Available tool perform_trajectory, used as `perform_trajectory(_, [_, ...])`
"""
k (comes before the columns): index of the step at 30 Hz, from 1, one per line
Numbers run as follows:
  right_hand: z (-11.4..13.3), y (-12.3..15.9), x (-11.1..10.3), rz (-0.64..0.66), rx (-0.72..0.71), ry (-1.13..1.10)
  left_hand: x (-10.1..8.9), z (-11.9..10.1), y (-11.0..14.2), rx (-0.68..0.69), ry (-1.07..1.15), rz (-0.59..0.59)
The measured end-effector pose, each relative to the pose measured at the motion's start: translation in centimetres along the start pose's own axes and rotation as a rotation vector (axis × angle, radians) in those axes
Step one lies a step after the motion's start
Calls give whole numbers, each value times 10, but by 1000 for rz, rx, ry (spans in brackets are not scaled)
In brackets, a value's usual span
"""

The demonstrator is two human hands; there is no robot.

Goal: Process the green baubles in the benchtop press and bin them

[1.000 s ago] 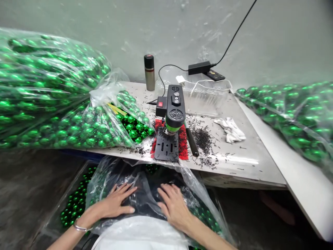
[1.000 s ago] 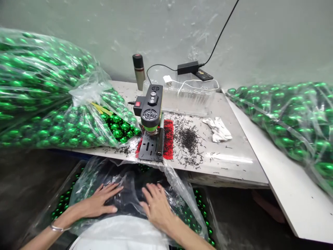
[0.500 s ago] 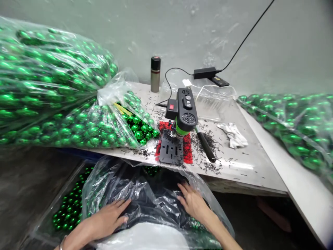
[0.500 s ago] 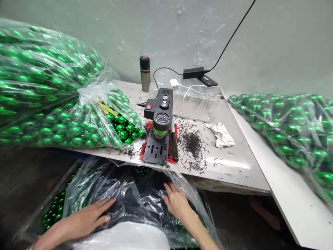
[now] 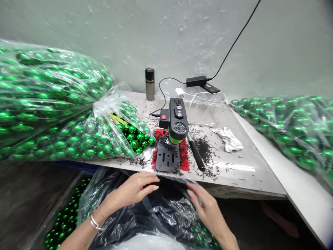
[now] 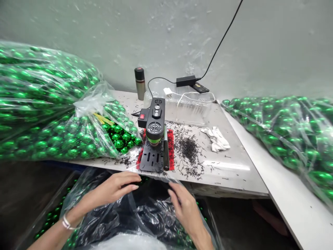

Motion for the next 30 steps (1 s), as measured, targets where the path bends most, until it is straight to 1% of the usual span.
perform_trajectory(2, [-12, 0, -11, -110, 56, -12, 7, 6, -2, -10, -26, -27])
perform_trajectory(3, [-14, 1, -14, -139, 51, -18, 7, 8, -2, -22, -37, -53])
perform_trajectory(5, [-11, 1, -14, -149, -14, -42, 1, 11, 0, -43, -42, -99])
perform_trajectory(6, [-6, 1, -13, -141, -56, -59, -5, 12, 1, -54, -39, -119])
perform_trajectory(8, [4, -4, -11, -141, -136, -91, -25, 15, 2, -86, -41, -196])
perform_trajectory(10, [15, -11, -10, -176, -197, -116, -51, 19, 1, -123, -98, -328])
perform_trajectory(12, [26, -21, -9, -220, -240, -136, -77, 27, -4, -166, -224, -466])
perform_trajectory(13, [31, -25, -7, -236, -254, -145, -86, 32, -10, -196, -299, -502])
perform_trajectory(14, [37, -28, -5, -248, -264, -156, -93, 37, -19, -237, -371, -505])
perform_trajectory(15, [42, -30, -2, -243, -273, -164, -96, 43, -29, -289, -436, -473])
perform_trajectory(16, [47, -30, 3, -231, -282, -172, -98, 48, -40, -351, -496, -418])
perform_trajectory(18, [56, -27, 14, -185, -296, -182, -95, 58, -62, -483, -606, -263])
perform_trajectory(20, [62, -20, 24, -137, -295, -185, -91, 62, -78, -590, -694, -125])
perform_trajectory(22, [64, -10, 32, -112, -266, -187, -88, 63, -88, -648, -741, -43])
perform_trajectory(24, [65, -2, 37, -101, -233, -189, -86, 63, -92, -663, -758, -10])
perform_trajectory(26, [66, 4, 38, -102, -216, -186, -84, 64, -92, -657, -761, -9])
perform_trajectory(30, [70, 9, 36, -95, -232, -158, -77, 68, -93, -621, -701, -77])
Point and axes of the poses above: each hand's wrist, its own y-axis away from the middle knuckle, its own x-axis out of the palm, z = x × y, the point moved 6 cm from there along -y, towards the middle knuckle, and after that the axes turned 4 degrees about x, right-handed, at the moved point
